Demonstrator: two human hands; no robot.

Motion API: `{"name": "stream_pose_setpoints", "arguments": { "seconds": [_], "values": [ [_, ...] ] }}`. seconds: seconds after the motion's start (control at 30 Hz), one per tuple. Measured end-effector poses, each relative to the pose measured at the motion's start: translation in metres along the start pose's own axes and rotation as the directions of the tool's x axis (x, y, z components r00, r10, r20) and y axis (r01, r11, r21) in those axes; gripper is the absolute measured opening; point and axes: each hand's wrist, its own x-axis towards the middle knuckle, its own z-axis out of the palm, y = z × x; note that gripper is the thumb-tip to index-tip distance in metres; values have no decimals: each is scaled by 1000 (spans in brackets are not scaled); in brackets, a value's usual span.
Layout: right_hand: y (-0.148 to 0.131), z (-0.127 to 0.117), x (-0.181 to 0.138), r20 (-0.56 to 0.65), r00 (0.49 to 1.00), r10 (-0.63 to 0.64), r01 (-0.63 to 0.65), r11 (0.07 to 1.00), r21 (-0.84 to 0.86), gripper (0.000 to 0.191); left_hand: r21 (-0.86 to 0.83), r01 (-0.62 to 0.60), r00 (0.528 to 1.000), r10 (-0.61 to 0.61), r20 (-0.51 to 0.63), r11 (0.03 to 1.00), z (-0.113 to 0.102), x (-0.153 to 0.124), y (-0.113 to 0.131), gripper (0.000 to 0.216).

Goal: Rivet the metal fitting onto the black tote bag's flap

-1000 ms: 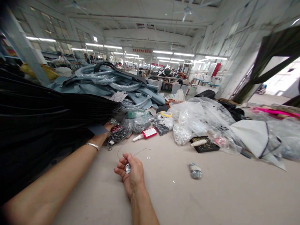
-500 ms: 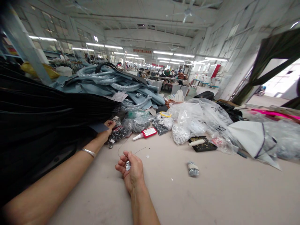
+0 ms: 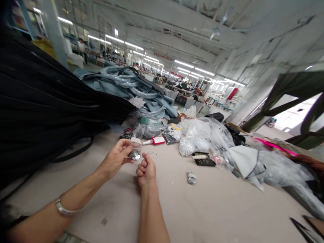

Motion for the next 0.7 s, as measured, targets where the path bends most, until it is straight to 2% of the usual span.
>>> {"name": "stream_pose_setpoints", "arguments": {
  "seconds": [0.07,0.17,0.3,0.43,0.5,0.57,0.6,0.7],
  "values": [
    [-10,-5,-12,2,1000,-23,23,999,-39,29,-73,53,998,-50,48,996,6,-21,-7,57],
    [-24,-16,-38,59,994,-90,100,974,-202,42,-135,116,987,-99,126,984,13,-47,-16,60],
    [-35,-37,-78,150,960,-234,278,843,-461,65,-113,148,965,-118,234,983,21,-74,-23,62],
    [-46,-53,-104,145,956,-256,289,728,-622,66,-43,183,931,-159,330,982,22,-97,-27,62],
    [-51,-56,-114,126,933,-336,330,663,-672,61,13,208,911,-198,361,978,21,-107,-28,64],
    [-55,-54,-125,170,862,-478,428,506,-749,53,60,225,900,-231,369,972,21,-115,-28,64],
    [-56,-52,-132,230,811,-537,475,378,-795,48,79,222,902,-235,362,972,22,-118,-28,62],
    [-53,-42,-156,496,647,-579,533,-121,-838,36,144,185,920,-223,323,972,26,-127,-26,55]
  ]
}}
